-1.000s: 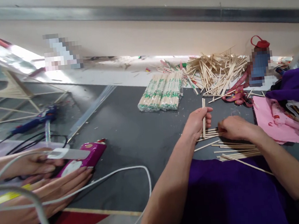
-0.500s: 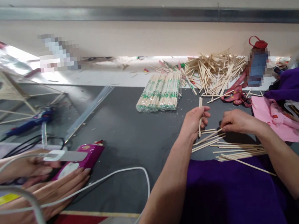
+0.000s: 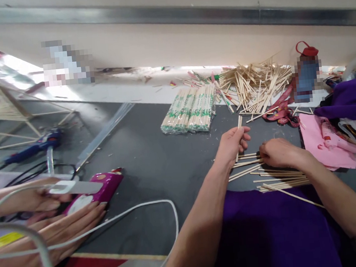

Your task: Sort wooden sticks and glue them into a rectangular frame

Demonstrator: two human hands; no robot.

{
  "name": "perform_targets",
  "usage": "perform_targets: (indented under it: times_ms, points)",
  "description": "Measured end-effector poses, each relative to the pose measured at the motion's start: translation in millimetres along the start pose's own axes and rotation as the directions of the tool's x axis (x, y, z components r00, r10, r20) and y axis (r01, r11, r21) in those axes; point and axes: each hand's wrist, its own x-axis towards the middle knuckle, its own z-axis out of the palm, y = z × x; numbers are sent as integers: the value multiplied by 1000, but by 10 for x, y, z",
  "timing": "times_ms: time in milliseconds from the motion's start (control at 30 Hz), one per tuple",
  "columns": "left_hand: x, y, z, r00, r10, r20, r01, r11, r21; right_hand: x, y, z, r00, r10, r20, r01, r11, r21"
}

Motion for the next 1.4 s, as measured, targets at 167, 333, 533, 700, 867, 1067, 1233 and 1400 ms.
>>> perform_targets:
  times_ms: [167, 333, 533, 700, 867, 1067, 1233, 1400]
  points:
    - [11, -30, 7, 1000, 7, 7, -8, 999, 43, 0, -19, 9, 1000, 23, 2, -24, 1000, 7]
    - [20, -63, 39, 1000, 4, 16, -5, 997, 75, 2, -89, 43, 1000, -4, -11, 4, 999, -48]
    - [21, -93, 64, 999, 9, 40, -11, 998, 68, -3, -144, 77, 998, -32, -48, 30, 999, -42]
    - [31, -97, 40, 999, 35, 14, -35, 998, 56, -8, -142, 85, 997, -32, -66, 28, 997, -68]
    - [37, -98, 37, 1000, 25, 15, -26, 998, 59, -14, -161, 65, 999, -21, -39, 18, 997, -76]
    - [33, -72, 26, 999, 31, -12, -31, 999, 34, -16, -224, 89, 998, -60, -21, 59, 996, -61]
    - [2, -4, -4, 1000, -11, 7, 11, 1000, 20, -36, -90, 36, 997, -48, -67, 52, 997, 57]
    - [-91, 65, -2, 977, -111, 182, 105, 994, 44, -125, 218, -97, 948, 17, -318, 156, 846, 510]
